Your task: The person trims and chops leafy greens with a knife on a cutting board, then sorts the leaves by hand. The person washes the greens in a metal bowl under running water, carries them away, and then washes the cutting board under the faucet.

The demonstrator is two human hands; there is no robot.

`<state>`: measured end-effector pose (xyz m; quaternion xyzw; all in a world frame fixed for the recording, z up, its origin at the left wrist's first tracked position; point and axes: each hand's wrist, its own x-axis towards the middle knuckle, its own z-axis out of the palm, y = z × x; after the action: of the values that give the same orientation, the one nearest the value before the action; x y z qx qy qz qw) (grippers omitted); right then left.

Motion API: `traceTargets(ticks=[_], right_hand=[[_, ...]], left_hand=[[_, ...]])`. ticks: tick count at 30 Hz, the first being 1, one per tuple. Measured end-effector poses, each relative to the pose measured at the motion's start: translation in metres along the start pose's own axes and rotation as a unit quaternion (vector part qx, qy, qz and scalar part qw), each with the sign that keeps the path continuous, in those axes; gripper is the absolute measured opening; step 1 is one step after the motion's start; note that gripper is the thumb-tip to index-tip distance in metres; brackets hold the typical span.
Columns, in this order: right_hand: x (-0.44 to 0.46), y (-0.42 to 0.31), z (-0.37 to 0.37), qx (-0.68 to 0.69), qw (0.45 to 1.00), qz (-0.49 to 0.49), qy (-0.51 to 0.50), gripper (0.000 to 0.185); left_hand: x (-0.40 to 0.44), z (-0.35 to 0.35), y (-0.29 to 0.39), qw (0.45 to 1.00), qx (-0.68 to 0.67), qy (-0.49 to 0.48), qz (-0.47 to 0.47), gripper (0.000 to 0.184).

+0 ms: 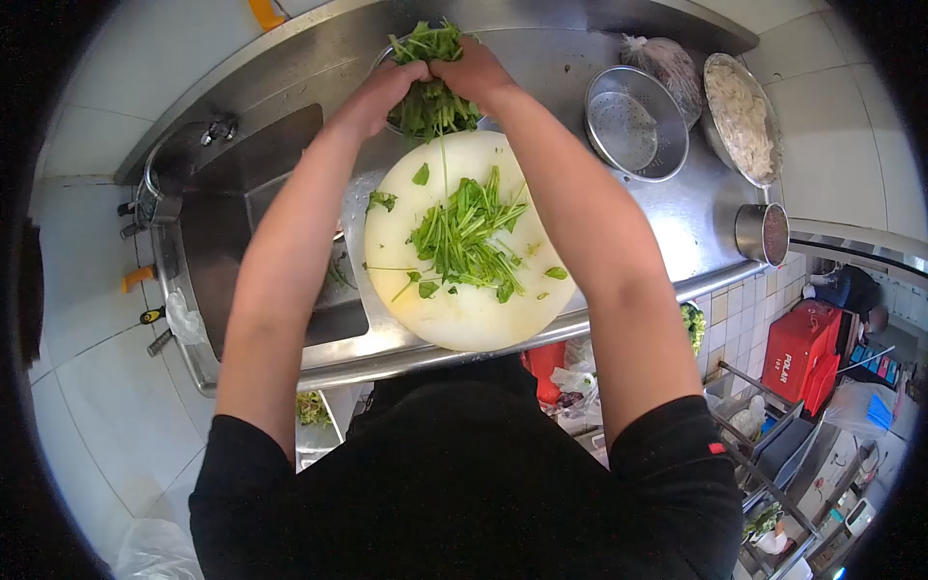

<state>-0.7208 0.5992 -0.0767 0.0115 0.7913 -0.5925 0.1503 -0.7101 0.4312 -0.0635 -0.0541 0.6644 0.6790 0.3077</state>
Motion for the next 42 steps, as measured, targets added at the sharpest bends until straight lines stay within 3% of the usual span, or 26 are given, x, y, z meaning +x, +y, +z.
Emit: traceTargets(ticks=[1,3,5,7,8,9,11,13,16,18,19,21,23,25,29,31,33,35,37,39,40,42], right_hand=[[0.005,-0.005,0.003,-0.125,0.992,0.024,0.005,0.054],[-0.004,-0.036,-0.005,-0.205,0.978,0.033,0.002,0.044],[0.003,-0.039,-0.011,-0.284,0.958,0.047,-0.006,0.035],[0.029,-0.018,-0.022,-0.366,0.906,-0.188,0.096,0.024],[0.029,-0.011,-0.025,-0.366,0.906,-0.187,0.098,0.024],[0.017,-0.013,-0.025,-0.360,0.906,-0.185,0.126,0.021],[-0.009,-0.016,-0.023,-0.356,0.903,-0.185,0.152,0.019],[-0.040,-0.013,-0.020,-0.299,0.940,-0.142,0.077,0.021],[-0.073,0.008,-0.010,-0.295,0.948,-0.116,0.036,0.024],[-0.092,0.022,-0.009,-0.263,0.959,-0.102,0.040,0.021],[-0.101,0.024,-0.010,-0.230,0.968,-0.086,0.045,0.020],[-0.122,0.027,-0.014,-0.199,0.973,-0.085,0.078,0.019],[-0.140,0.022,-0.013,-0.167,0.976,-0.088,0.112,0.020],[-0.153,0.009,-0.007,-0.112,0.966,-0.215,0.091,0.023],[-0.154,-0.005,0.012,-0.078,0.947,-0.310,0.041,0.022],[-0.148,-0.006,0.012,-0.135,0.961,-0.235,-0.044,0.020],[-0.153,-0.008,0.015,-0.128,0.961,-0.239,-0.044,0.018],[-0.162,-0.013,0.015,-0.013,0.981,-0.167,-0.097,0.015],[-0.167,-0.013,0.014,0.019,0.981,-0.154,-0.119,0.015],[-0.172,-0.015,0.019,0.051,0.978,-0.141,-0.145,0.016],[-0.174,-0.017,0.025,0.128,0.974,-0.123,-0.143,0.016],[-0.181,-0.021,0.038,0.203,0.962,-0.106,-0.147,0.015]], left_hand=[[0.007,-0.006,0.000,1.000,0.001,-0.001,0.000,0.056],[0.021,-0.019,-0.002,0.950,0.307,0.059,0.025,0.056],[0.030,-0.035,-0.009,0.924,0.372,0.082,0.036,0.056],[0.007,-0.040,0.002,0.876,0.432,0.159,0.146,0.052],[0.004,-0.046,-0.008,0.830,0.455,0.213,0.243,0.042],[-0.009,-0.037,-0.004,0.830,0.456,0.211,0.244,0.042],[-0.060,0.001,0.004,0.857,0.496,0.135,0.031,0.039],[-0.081,0.034,-0.017,0.812,0.577,0.074,-0.035,0.041],[-0.086,0.047,-0.062,0.793,0.602,0.083,0.045,0.034],[-0.088,0.049,-0.075,0.847,0.520,0.103,0.039,0.025],[-0.093,0.048,-0.074,0.848,0.519,0.104,0.039,0.025],[-0.106,0.041,-0.073,0.892,0.413,0.143,0.113,0.019],[-0.123,0.034,-0.062,0.900,0.389,0.133,0.142,0.019],[-0.136,0.032,-0.054,0.925,0.321,0.116,0.167,0.015],[-0.146,0.024,-0.047,0.947,0.261,0.059,0.176,0.014],[-0.154,0.019,-0.040,0.952,0.232,0.069,0.188,0.013],[-0.168,0.014,-0.034,0.956,0.202,0.081,0.196,0.012],[-0.190,0.011,-0.027,0.963,0.163,0.094,0.191,0.011],[-0.199,0.004,-0.035,0.965,0.151,0.094,0.191,0.012],[-0.207,0.003,-0.046,0.948,0.155,0.118,0.252,0.014],[-0.211,0.006,-0.050,0.947,0.156,0.124,0.253,0.014],[-0.218,0.017,-0.057,0.975,-0.056,0.070,0.205,0.017]])
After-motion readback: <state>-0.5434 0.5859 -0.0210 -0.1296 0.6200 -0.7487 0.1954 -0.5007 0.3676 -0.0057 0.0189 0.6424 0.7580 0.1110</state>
